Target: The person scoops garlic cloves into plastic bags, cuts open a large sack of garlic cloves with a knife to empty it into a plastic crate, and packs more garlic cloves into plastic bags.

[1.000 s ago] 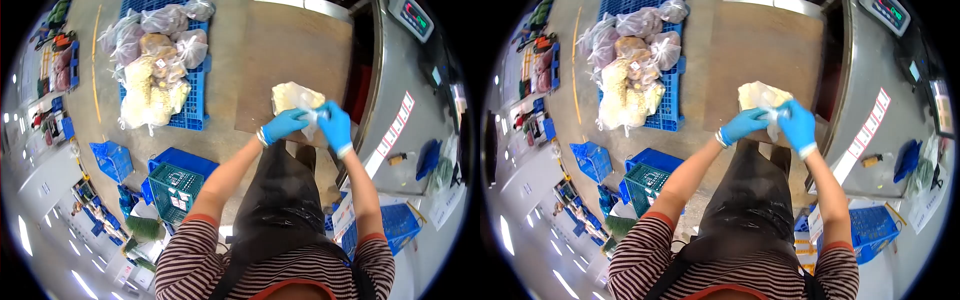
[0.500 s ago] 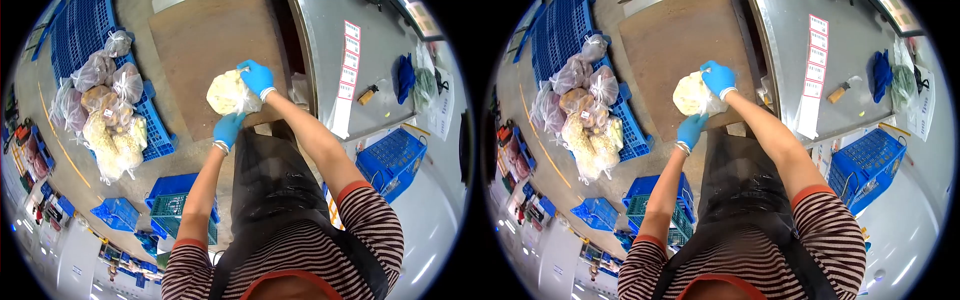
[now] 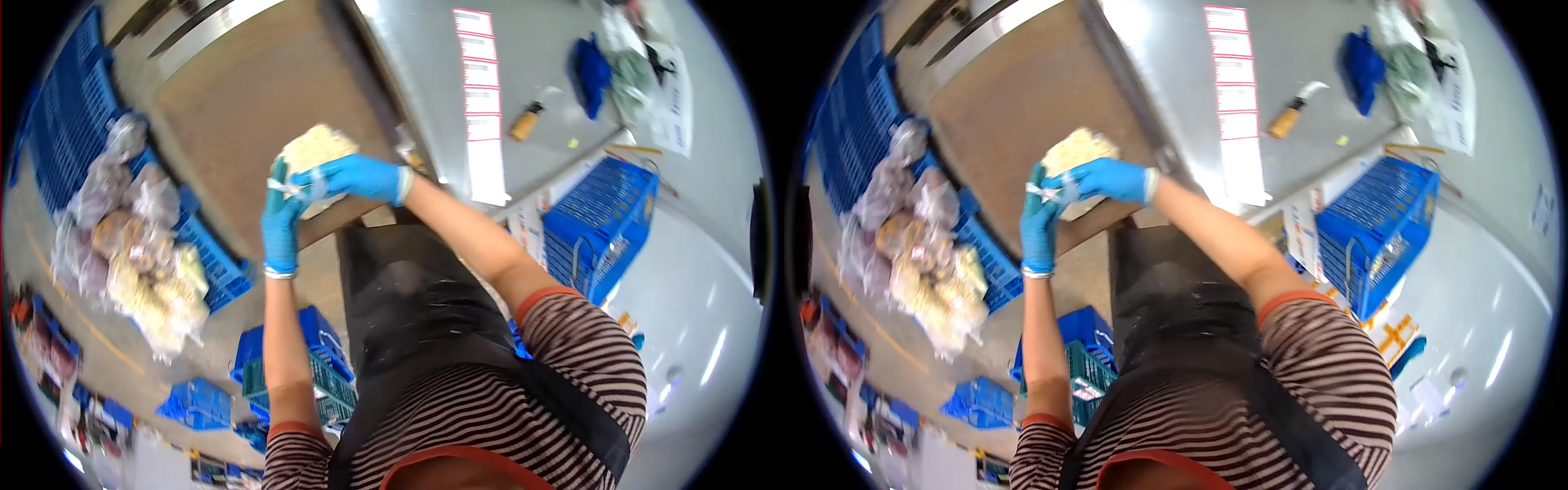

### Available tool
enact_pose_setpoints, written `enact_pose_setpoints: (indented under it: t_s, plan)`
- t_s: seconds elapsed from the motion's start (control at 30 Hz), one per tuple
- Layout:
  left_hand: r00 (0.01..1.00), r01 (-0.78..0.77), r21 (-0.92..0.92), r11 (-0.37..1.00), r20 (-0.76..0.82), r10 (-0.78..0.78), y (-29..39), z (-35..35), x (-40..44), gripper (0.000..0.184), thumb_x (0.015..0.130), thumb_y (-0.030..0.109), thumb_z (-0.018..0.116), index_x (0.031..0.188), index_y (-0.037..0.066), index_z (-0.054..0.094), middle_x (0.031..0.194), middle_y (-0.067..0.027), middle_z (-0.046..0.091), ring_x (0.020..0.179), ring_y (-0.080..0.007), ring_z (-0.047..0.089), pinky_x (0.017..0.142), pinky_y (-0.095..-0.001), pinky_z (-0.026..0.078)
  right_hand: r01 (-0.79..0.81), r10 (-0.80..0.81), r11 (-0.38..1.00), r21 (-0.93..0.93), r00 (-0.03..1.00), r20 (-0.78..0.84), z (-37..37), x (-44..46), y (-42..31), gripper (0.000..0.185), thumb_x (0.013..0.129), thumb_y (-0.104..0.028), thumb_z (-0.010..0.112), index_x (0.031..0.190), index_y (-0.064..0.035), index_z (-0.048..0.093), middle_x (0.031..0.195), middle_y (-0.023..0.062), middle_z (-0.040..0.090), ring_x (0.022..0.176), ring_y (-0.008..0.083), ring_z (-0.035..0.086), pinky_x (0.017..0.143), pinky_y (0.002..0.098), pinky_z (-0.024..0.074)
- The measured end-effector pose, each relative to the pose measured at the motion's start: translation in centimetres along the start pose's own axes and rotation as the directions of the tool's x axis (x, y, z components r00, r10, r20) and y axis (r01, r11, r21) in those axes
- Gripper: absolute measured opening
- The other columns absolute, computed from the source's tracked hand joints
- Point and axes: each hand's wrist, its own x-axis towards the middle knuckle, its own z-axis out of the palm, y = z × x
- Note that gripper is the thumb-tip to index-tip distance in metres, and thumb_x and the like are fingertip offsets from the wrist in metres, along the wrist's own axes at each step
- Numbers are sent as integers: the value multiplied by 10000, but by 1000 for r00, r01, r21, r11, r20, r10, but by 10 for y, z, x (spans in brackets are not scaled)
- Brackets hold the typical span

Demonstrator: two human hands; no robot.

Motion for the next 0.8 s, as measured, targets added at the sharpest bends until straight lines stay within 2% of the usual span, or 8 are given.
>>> enact_pose_setpoints:
  t_s: [0.07,0.23,0.27,0.37,0.4,0.53,0.67,0.8]
  plan:
    - [996,-28,97,995,91,19,-4,11,17,668,910,69,528,1516,41,249,1525,-91,333,1348,-191,372,1114,-316,310,-98,175,893,440,975,-137,-7,22,56,341,909,-131,569,1231,-25,608,1077,36,662,912,127,621,801,268,523]
    - [978,134,30,991,156,-137,13,18,16,618,931,118,570,1497,84,323,1406,-81,462,1224,-155,472,1042,-303,380,-67,-146,796,-602,943,-298,13,34,42,139,829,-152,622,936,-73,664,889,144,690,753,256,660,690,356,514]
    - [990,114,92,989,79,-121,-26,-3,24,354,896,99,606,1247,59,587,1076,-17,628,934,-110,571,836,-257,476,-267,-94,790,-552,838,-538,7,44,44,110,814,-161,620,903,-119,671,893,163,681,787,317,665,721,394,517]
    - [967,94,595,798,136,-216,-36,7,6,126,877,144,661,961,49,662,892,13,637,800,-96,565,716,-245,476,-470,-92,768,-434,590,-802,-31,68,70,113,817,-155,576,844,-121,680,864,154,680,832,358,655,724,439,522]
    - [972,-73,574,816,225,-71,-38,16,-2,167,862,213,702,863,49,669,773,26,600,716,-79,519,642,-248,452,-456,-149,742,-492,603,-784,-33,75,70,107,810,-150,579,836,-119,679,859,154,680,819,358,657,715,440,522]
    - [900,435,308,846,-152,-408,-34,-20,6,230,869,270,706,800,53,674,691,32,575,673,-73,493,626,-252,432,-432,-295,572,-697,685,-666,-27,82,73,88,794,-139,589,807,-110,670,839,151,681,776,357,660,685,449,522]
    - [997,69,654,754,-15,-79,-33,5,-4,258,902,270,664,843,19,685,686,-25,592,653,-79,496,625,-261,439,-440,-300,544,-715,693,-655,-35,92,93,100,804,-146,588,792,-105,679,813,137,682,775,355,663,697,449,525]
    - [990,142,658,740,-77,-121,12,30,-23,220,912,214,652,984,11,695,860,-84,690,705,-102,545,683,-285,467,-333,-234,708,-623,722,-652,-29,81,67,236,841,-202,596,1051,-121,668,987,162,672,912,358,649,807,440,519]
